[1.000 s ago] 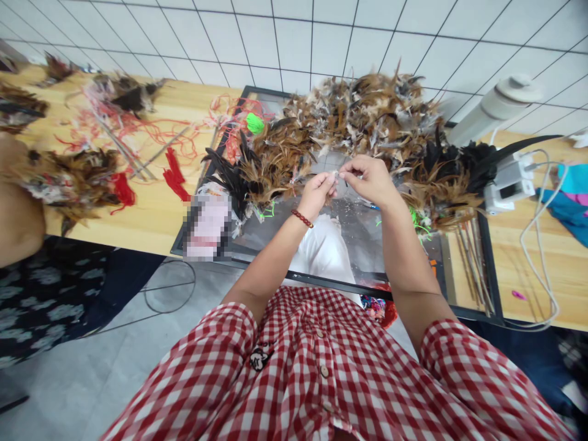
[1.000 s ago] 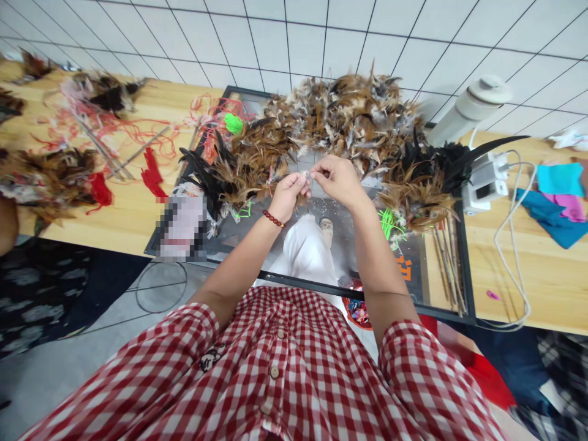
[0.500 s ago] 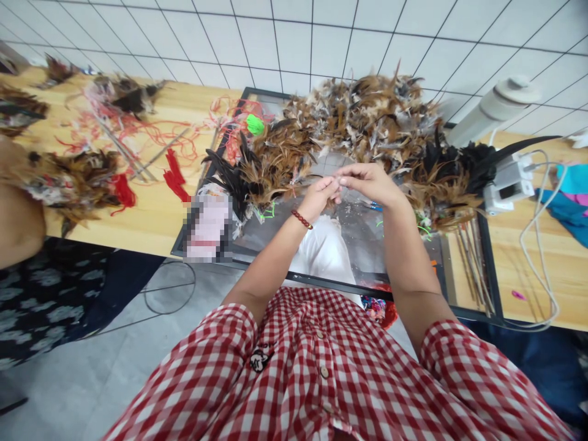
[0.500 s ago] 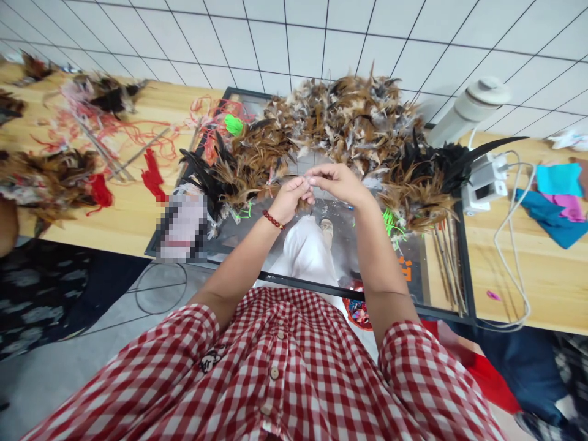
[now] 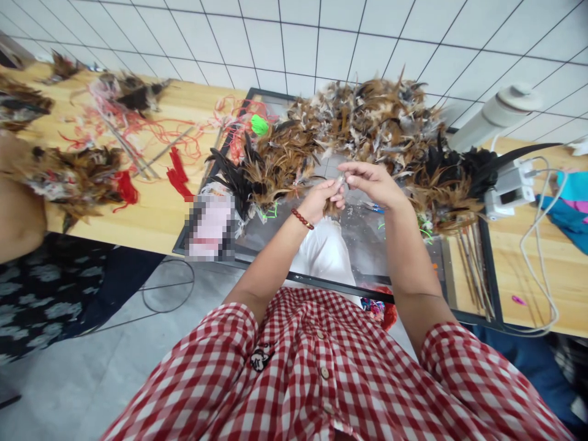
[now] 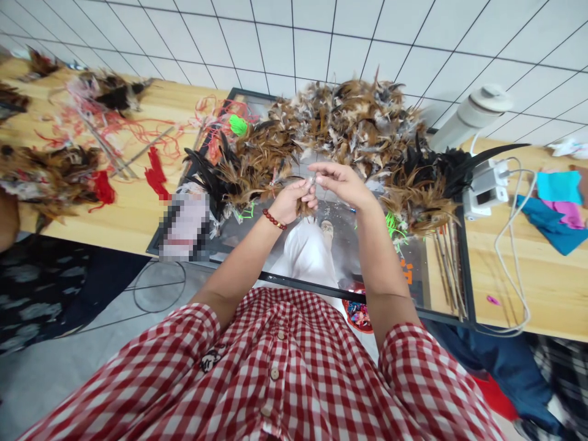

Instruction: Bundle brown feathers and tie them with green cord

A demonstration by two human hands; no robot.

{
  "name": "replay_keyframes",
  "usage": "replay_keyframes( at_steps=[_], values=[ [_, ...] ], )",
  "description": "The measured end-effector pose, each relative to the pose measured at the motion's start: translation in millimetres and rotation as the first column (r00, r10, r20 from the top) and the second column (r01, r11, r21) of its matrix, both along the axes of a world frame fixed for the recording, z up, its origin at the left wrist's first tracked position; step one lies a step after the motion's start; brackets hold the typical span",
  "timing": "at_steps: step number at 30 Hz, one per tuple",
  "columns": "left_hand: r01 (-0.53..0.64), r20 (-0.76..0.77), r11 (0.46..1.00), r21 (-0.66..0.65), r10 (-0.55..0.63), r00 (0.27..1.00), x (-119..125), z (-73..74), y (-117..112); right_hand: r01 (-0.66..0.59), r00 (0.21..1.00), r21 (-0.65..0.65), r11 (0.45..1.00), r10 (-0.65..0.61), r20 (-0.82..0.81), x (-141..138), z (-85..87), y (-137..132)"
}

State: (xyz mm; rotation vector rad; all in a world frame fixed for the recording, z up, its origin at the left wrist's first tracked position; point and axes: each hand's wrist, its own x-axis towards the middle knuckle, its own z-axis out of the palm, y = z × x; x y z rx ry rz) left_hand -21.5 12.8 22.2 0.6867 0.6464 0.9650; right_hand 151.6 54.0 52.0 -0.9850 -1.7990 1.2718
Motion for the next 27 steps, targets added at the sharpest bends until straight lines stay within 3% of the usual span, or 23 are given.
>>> replay_keyframes(
  at_steps=[3, 7, 10, 13, 15, 17, 19, 23, 27],
  values=[
    [0.065, 0.019, 0.998, -0.025, -0.064, 0.998, -1, 2.2, -1, -0.077, 0.997, -0.036, 0.996, 0.076, -0.03, -3, 2.0, -4],
    [0.085, 0.005, 0.996, -0.034, -0.085, 0.996, -1, 5.0, -2, -0.032, 0.998, -0.023, 0.999, 0.031, -0.061, -11, -5.6, -3],
    [0.038, -0.016, 0.999, -0.039, -0.039, 0.999, -1, 3.7, -1, 0.165, 0.984, 0.061, 0.984, -0.16, -0.077, -11, -17.2, 9],
    [-0.078, -0.12, 0.996, -0.035, 0.073, 0.99, -2, -3.0, 3, 0.423, 0.904, 0.101, 0.901, -0.411, -0.116, 2, -23.9, 22],
    [-0.204, -0.209, 0.979, -0.011, 0.197, 0.958, -1, -10.0, 8, 0.501, 0.862, 0.082, 0.862, -0.489, -0.132, 15, -22.5, 28],
    [-0.346, -0.286, 0.936, 0.061, 0.348, 0.893, 0, -17.5, 12, 0.487, 0.868, 0.052, 0.872, -0.476, -0.139, 26, -17.6, 27],
    [-0.403, -0.316, 0.894, 0.195, 0.446, 0.837, 1, -24.1, 16, 0.404, 0.911, 0.025, 0.915, -0.399, -0.109, 28, -12.0, 22],
    [-0.241, -0.327, 0.873, 0.423, 0.395, 0.858, 1, -31.5, 17, 0.233, 0.967, 0.042, 0.972, -0.236, 0.096, 7, -6.8, 9],
    [-0.13, -0.369, 0.886, 0.445, 0.314, 0.874, -1, -33.7, 15, 0.165, 0.931, 0.191, 0.967, -0.217, 0.294, -16, -9.2, 2]
  ],
)
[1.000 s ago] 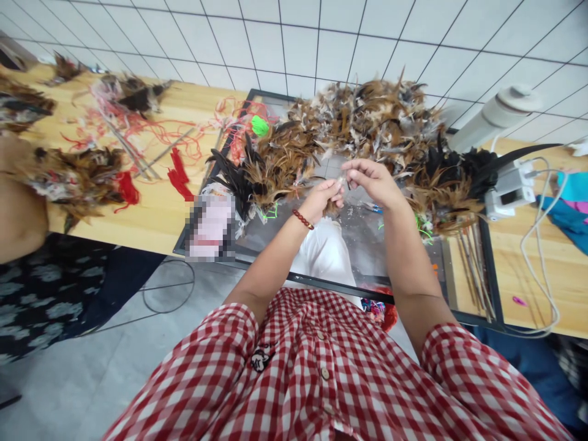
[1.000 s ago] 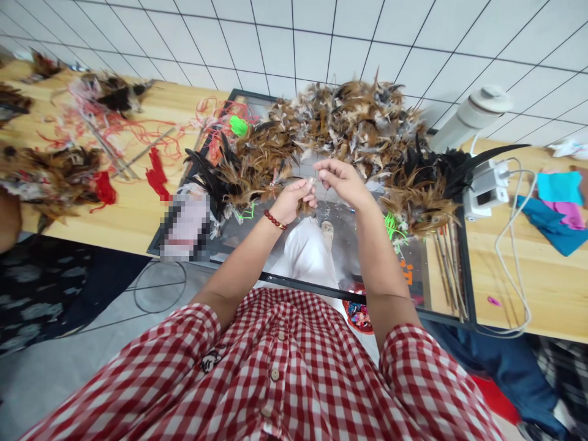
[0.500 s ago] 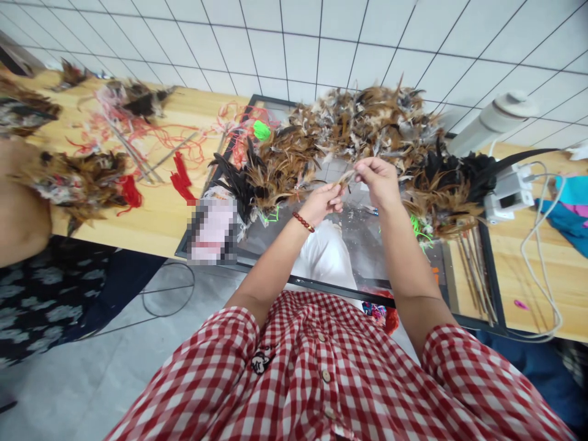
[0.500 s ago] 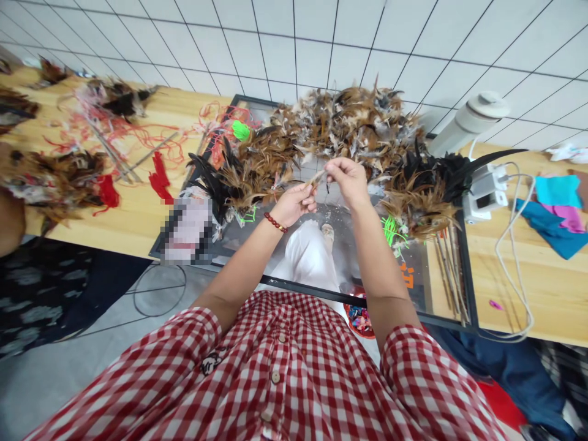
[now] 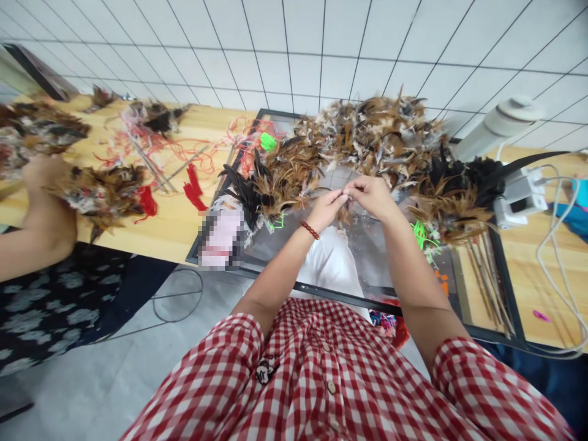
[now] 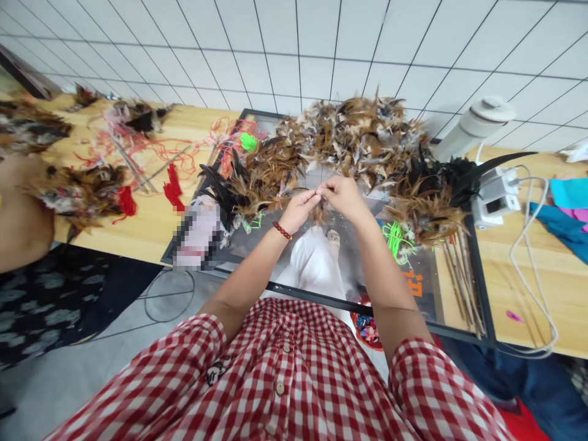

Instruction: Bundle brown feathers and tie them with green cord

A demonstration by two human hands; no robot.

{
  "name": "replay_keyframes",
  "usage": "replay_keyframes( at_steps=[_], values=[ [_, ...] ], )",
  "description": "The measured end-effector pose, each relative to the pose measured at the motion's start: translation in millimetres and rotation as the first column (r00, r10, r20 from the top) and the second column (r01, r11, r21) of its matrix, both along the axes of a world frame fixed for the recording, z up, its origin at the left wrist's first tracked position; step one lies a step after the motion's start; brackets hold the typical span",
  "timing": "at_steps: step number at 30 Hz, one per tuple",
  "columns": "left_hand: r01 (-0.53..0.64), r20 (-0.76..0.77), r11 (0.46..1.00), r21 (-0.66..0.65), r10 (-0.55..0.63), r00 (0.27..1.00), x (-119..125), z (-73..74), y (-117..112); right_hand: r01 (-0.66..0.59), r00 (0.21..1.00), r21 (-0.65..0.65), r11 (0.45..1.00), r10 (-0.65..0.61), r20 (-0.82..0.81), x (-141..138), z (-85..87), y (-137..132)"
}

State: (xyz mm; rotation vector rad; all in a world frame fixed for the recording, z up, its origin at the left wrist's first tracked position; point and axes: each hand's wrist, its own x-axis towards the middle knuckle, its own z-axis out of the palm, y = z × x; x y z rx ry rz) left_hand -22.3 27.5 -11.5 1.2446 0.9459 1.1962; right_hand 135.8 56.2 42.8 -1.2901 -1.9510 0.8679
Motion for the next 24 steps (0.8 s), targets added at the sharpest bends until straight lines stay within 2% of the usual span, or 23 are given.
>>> replay_keyframes(
  at_steps=[2, 6, 9, 12, 14, 20, 24],
  values=[
    [0.007, 0.046, 0.995, -0.104, -0.002, 0.999, 0, 0.6, -1, 0.019, 1.0, 0.042, 0.999, -0.019, 0.015, -3, -2.9, 0],
    [0.037, 0.276, 0.952, -0.303, 0.051, 0.96, 1, 8.9, -3, 0.087, 0.989, 0.057, 0.995, -0.079, -0.126, 3, -9.3, 5],
    [0.062, 0.341, 0.926, -0.371, 0.074, 0.937, 1, 18.9, -6, 0.018, 0.979, 0.067, 0.998, -0.004, -0.205, 7, -11.0, 5],
    [0.112, 0.383, 0.916, -0.385, 0.048, 0.923, 2, 25.9, -10, -0.118, 0.947, -0.04, 0.992, 0.101, -0.304, 4, -10.6, 3],
    [0.133, 0.383, 0.919, -0.371, 0.021, 0.923, 3, 28.1, -12, -0.165, 0.929, -0.093, 0.982, 0.124, -0.348, 0, -10.7, 2],
    [0.154, 0.338, 0.915, -0.373, -0.021, 0.941, 6, 28.5, -14, -0.116, 0.945, -0.081, 0.99, 0.085, -0.316, 1, -15.6, 4],
    [0.07, 0.327, 0.917, -0.392, 0.068, 0.943, 6, 26.3, -12, -0.061, 0.98, -0.126, 0.99, 0.035, -0.196, -1, -19.3, 22]
  ],
)
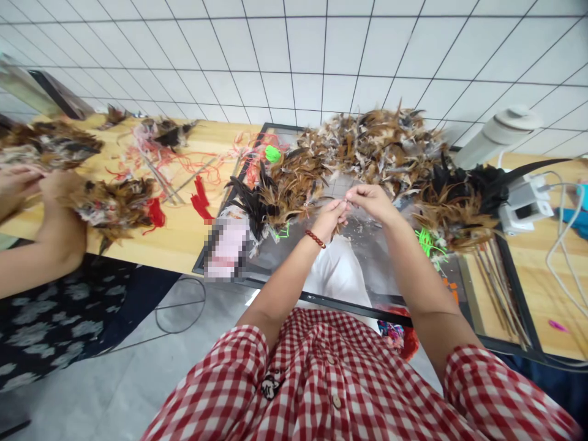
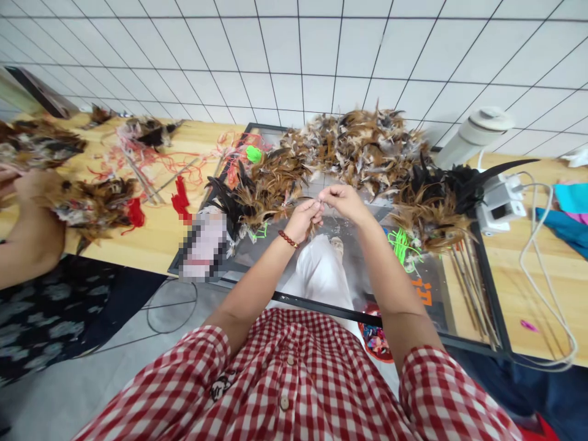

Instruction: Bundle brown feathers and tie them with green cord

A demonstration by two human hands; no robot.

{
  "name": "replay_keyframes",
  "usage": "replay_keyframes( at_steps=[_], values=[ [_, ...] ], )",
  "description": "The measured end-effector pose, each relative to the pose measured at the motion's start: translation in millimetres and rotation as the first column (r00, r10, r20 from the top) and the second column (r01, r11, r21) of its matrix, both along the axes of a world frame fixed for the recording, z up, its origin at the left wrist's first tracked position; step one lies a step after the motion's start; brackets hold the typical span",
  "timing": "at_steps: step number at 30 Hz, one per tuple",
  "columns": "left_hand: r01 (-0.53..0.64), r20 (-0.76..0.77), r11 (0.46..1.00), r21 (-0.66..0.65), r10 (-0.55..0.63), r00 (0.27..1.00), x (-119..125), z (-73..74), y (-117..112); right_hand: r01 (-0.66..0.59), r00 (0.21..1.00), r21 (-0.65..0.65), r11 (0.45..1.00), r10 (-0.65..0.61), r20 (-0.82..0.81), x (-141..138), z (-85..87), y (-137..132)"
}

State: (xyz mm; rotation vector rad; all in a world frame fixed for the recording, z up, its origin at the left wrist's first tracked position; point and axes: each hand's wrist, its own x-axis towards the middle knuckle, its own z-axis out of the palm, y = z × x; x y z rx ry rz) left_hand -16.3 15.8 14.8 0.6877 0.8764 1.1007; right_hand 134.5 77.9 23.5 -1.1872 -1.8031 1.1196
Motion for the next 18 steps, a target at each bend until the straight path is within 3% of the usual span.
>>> replay_keyframes(
  at_steps=[2, 5, 8, 11, 12, 14, 16, 18],
  values=[
    [-0.074, 0.028, 0.997, -0.012, 0.074, 0.997, -1, -0.8, 2, 0.065, 0.973, 0.1, 0.993, -0.085, 0.216, -9, 0.3, 17],
    [-0.129, 0.058, 0.991, -0.036, 0.131, 0.99, -1, -0.6, 5, 0.015, 0.781, 0.306, 0.952, -0.202, 0.591, -30, 2.7, 44],
    [-0.139, 0.057, 0.988, -0.061, 0.142, 0.988, -2, 0.7, 5, -0.117, 0.595, 0.296, 0.948, -0.172, 0.785, -48, 5.5, 63],
    [-0.135, 0.064, 0.988, -0.079, 0.14, 0.988, -3, 1.9, 5, -0.149, 0.51, 0.264, 0.953, -0.155, 0.846, -50, 8.6, 71],
    [-0.134, 0.07, 0.988, -0.08, 0.14, 0.988, -3, 2.1, 6, -0.124, 0.535, 0.263, 0.957, -0.159, 0.83, -46, 9.6, 70],
    [-0.148, 0.09, 0.986, -0.076, 0.155, 0.984, -4, 2.1, 7, -0.012, 0.7, 0.248, 0.969, -0.169, 0.694, -34, 11.3, 64],
    [-0.19, 0.11, 0.979, -0.071, 0.197, 0.974, -4, 1.4, 9, 0.121, 0.904, 0.156, 0.98, -0.174, 0.39, -23, 11.8, 49],
    [-0.25, 0.114, 0.966, -0.068, 0.256, 0.96, -3, -0.5, 12, 0.17, 0.984, 0.018, 0.985, -0.171, 0.049, -17, 10.8, 26]
  ],
)
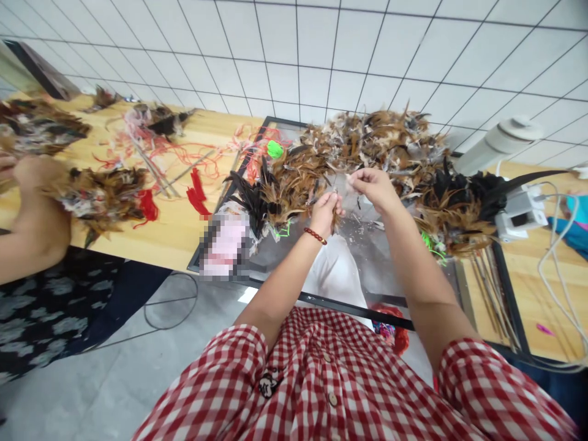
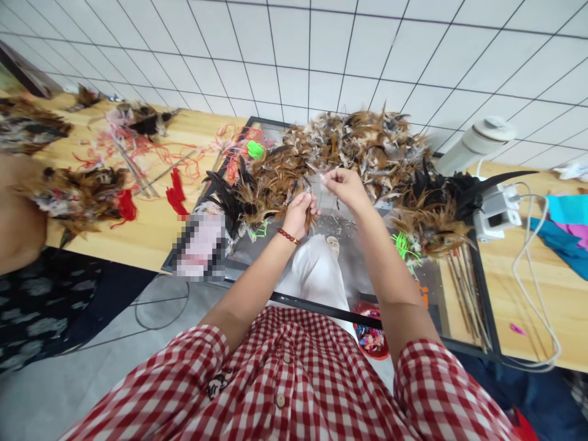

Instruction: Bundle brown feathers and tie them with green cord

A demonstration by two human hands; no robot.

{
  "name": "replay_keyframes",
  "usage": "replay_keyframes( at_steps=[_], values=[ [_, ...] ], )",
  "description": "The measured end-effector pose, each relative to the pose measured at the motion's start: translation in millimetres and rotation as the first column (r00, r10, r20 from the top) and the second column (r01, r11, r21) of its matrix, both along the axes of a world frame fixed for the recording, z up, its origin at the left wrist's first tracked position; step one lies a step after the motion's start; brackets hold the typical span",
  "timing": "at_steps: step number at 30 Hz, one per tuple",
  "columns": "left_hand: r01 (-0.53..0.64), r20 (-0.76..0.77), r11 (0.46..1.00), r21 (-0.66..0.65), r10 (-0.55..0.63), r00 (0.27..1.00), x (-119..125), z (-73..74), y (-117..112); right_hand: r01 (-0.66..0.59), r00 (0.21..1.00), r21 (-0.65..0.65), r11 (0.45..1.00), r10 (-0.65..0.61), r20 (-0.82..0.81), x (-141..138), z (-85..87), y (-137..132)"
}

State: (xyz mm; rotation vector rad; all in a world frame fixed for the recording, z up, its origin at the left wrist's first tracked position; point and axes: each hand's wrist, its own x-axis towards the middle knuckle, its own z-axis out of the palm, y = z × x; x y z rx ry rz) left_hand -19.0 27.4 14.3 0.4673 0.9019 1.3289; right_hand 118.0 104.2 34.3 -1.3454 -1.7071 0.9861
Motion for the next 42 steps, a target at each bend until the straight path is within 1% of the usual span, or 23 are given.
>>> replay_keyframes(
  at_steps=[1, 2, 4, 7, 10, 12, 14, 16, 17, 20, 21, 22, 24, 26, 27, 29, 31, 32, 34, 36, 37, 40, 42],
  values=[
    [-0.025, -0.002, 1.0, 0.003, 0.025, 1.0, 1, -1.5, 1, -0.006, 0.992, -0.03, 1.0, 0.002, -0.127, 0, -1.0, -12],
    [-0.04, -0.005, 0.999, 0.007, 0.04, 0.999, 3, -3.4, 3, -0.01, 0.978, -0.051, 0.999, -0.001, -0.21, -1, -2.1, -23],
    [-0.052, -0.004, 0.999, 0.015, 0.052, 0.999, 6, -8.3, 5, 0.001, 0.959, -0.073, 0.997, -0.021, -0.282, -7, -4.8, -42],
    [-0.085, -0.023, 0.996, 0.024, 0.085, 0.996, 8, -16.6, 7, 0.065, 0.957, -0.073, 0.995, -0.083, -0.278, -17, -8.0, -54],
    [-0.136, -0.093, 0.99, 0.046, 0.14, 0.986, 7, -22.4, 8, 0.127, 0.96, -0.042, 0.991, -0.134, -0.247, -22, -10.0, -55],
    [-0.151, -0.133, 0.986, 0.064, 0.159, 0.978, 5, -23.4, 8, 0.138, 0.959, -0.035, 0.99, -0.143, -0.245, -23, -11.8, -52],
    [-0.155, -0.132, 0.985, 0.076, 0.164, 0.978, 5, -22.0, 8, 0.15, 0.95, -0.05, 0.987, -0.158, -0.27, -22, -14.1, -50],
    [-0.131, -0.09, 0.988, 0.078, 0.138, 0.986, 4, -19.0, 6, 0.149, 0.937, -0.096, 0.984, -0.171, -0.305, -20, -16.4, -47],
    [-0.097, -0.062, 0.993, 0.072, 0.102, 0.993, 3, -17.4, 5, 0.135, 0.932, -0.125, 0.983, -0.169, -0.32, -18, -17.2, -46],
    [0.074, 0.005, 0.997, 0.022, -0.075, 0.997, 2, -13.6, 3, 0.042, 0.936, -0.19, 0.981, -0.105, -0.335, -9, -17.7, -44],
    [0.11, 0.02, 0.994, 0.005, -0.111, 0.994, 2, -13.0, 3, 0.002, 0.943, -0.197, 0.98, -0.068, -0.326, -6, -17.3, -43],
    [0.12, 0.029, 0.993, -0.006, -0.12, 0.992, 3, -12.6, 2, -0.041, 0.949, -0.201, 0.979, -0.025, -0.315, -3, -17.0, -39],
    [0.076, 0.028, 0.997, -0.006, -0.076, 0.997, 4, -12.3, 2, -0.11, 0.955, -0.202, 0.973, 0.047, -0.294, -1, -16.3, -28],
    [0.029, 0.019, 1.0, -0.006, -0.029, 0.999, 6, -11.3, 2, -0.105, 0.969, -0.16, 0.981, 0.065, -0.239, -6, -16.1, -8],
    [0.017, 0.016, 1.0, -0.016, -0.017, 1.0, 6, -10.4, 2, -0.066, 0.984, -0.109, 0.992, 0.047, -0.171, -11, -16.1, 3],
    [-0.001, 0.008, 0.999, -0.048, 0.001, 1.0, 6, -8.0, 2, 0.023, 0.998, 0.046, 0.999, -0.026, 0.066, -25, -16.3, 26],
    [-0.019, -0.006, 0.997, -0.069, 0.019, 1.0, 5, -6.0, 3, 0.09, 0.943, 0.134, 0.987, -0.128, 0.307, -40, -16.7, 44],
    [-0.026, -0.012, 0.997, -0.07, 0.025, 1.0, 4, -5.6, 3, 0.114, 0.9, 0.139, 0.984, -0.162, 0.404, -46, -16.9, 51],
    [-0.033, -0.013, 0.998, -0.06, 0.033, 0.999, 3, -6.4, 4, 0.134, 0.82, 0.098, 0.986, -0.166, 0.548, -55, -16.7, 57],
    [-0.041, -0.007, 0.998, -0.043, 0.041, 0.999, 2, -8.8, 5, 0.133, 0.774, 0.063, 0.989, -0.143, 0.616, -55, -15.1, 57],
    [-0.046, -0.005, 0.998, -0.037, 0.046, 0.999, 1, -10.1, 4, 0.134, 0.769, 0.065, 0.989, -0.145, 0.622, -51, -13.7, 56],
    [-0.048, 0.0, 0.998, -0.03, 0.048, 0.999, 3, -11.8, 5, 0.157, 0.8, 0.102, 0.982, -0.188, 0.57, -29, -9.2, 47],
    [-0.041, 0.013, 0.999, -0.033, 0.042, 0.999, 4, -9.9, 8, 0.131, 0.834, 0.07, 0.989, -0.148, 0.532, -10, -8.1, 37]
  ],
)
